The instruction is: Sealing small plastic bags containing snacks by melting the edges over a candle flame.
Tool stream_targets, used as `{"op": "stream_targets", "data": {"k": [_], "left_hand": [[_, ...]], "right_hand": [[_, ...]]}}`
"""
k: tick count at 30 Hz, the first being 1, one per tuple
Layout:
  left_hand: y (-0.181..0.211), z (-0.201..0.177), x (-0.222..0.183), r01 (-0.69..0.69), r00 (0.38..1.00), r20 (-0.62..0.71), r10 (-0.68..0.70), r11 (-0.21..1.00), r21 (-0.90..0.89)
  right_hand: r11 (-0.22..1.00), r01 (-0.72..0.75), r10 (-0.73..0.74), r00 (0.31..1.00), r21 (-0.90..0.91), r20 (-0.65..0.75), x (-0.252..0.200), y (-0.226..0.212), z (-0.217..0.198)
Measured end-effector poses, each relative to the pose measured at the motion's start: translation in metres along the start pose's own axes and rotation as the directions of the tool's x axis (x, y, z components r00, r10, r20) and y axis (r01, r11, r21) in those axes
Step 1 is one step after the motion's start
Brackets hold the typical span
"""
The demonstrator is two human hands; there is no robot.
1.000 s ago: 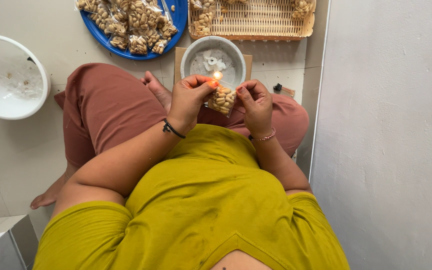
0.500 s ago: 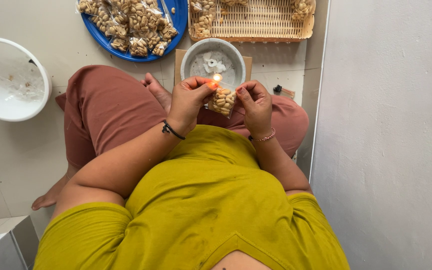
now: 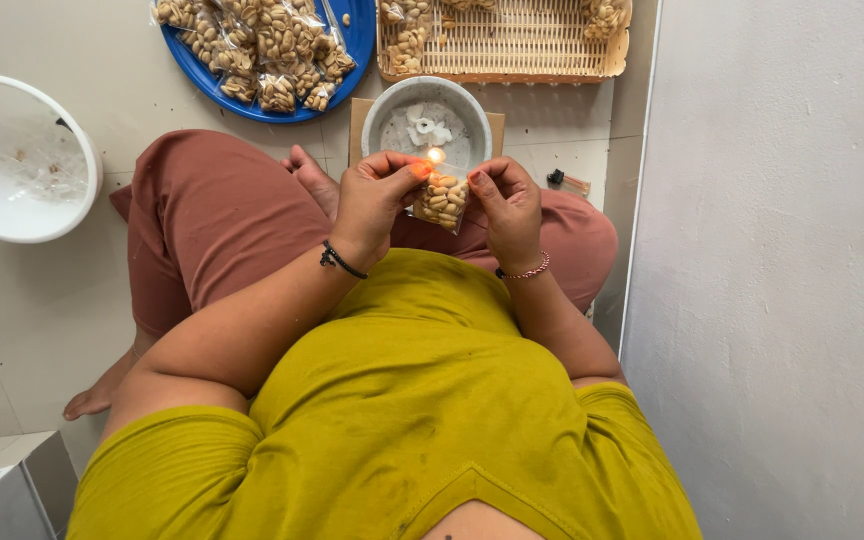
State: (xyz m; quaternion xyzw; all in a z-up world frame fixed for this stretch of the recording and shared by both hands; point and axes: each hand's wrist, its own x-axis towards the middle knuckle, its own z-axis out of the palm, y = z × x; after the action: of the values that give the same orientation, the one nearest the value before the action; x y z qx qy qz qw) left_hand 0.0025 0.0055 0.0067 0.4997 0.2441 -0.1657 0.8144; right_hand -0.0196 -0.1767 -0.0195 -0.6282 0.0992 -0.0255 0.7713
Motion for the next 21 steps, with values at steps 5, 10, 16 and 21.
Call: {"op": "stream_targets", "data": {"k": [5, 10, 16, 21], "left_hand": [[0.008, 0.003, -0.006, 0.002, 1.0, -0.01, -0.002, 1.0, 0.002], [0.012, 0.003, -0.008, -0.004, 1.0, -0.014, 0.004, 1.0, -0.004], [0.014, 0.0, -0.009, -0.005, 1.0, -0.011, 0.005, 1.0, 0.013], [0.011, -0.004, -0.007, -0.007, 1.0, -0.014, 0.007, 1.0, -0.01]], "right_hand": [[0.999, -0.026, 0.026, 1.0, 0.032, 0.009, 0.001, 0.002, 0.0], [0.997, -0.039, 0.039, 0.999, 0.061, 0.008, 0.003, 0.004, 0.002], [0.997, -0.042, 0.04, 0.999, 0.069, 0.029, 0.005, 0.01, 0.003], [0.992, -0.083, 0.081, 0.996, 0.1, 0.023, 0.005, 0.012, 0.005]]}}
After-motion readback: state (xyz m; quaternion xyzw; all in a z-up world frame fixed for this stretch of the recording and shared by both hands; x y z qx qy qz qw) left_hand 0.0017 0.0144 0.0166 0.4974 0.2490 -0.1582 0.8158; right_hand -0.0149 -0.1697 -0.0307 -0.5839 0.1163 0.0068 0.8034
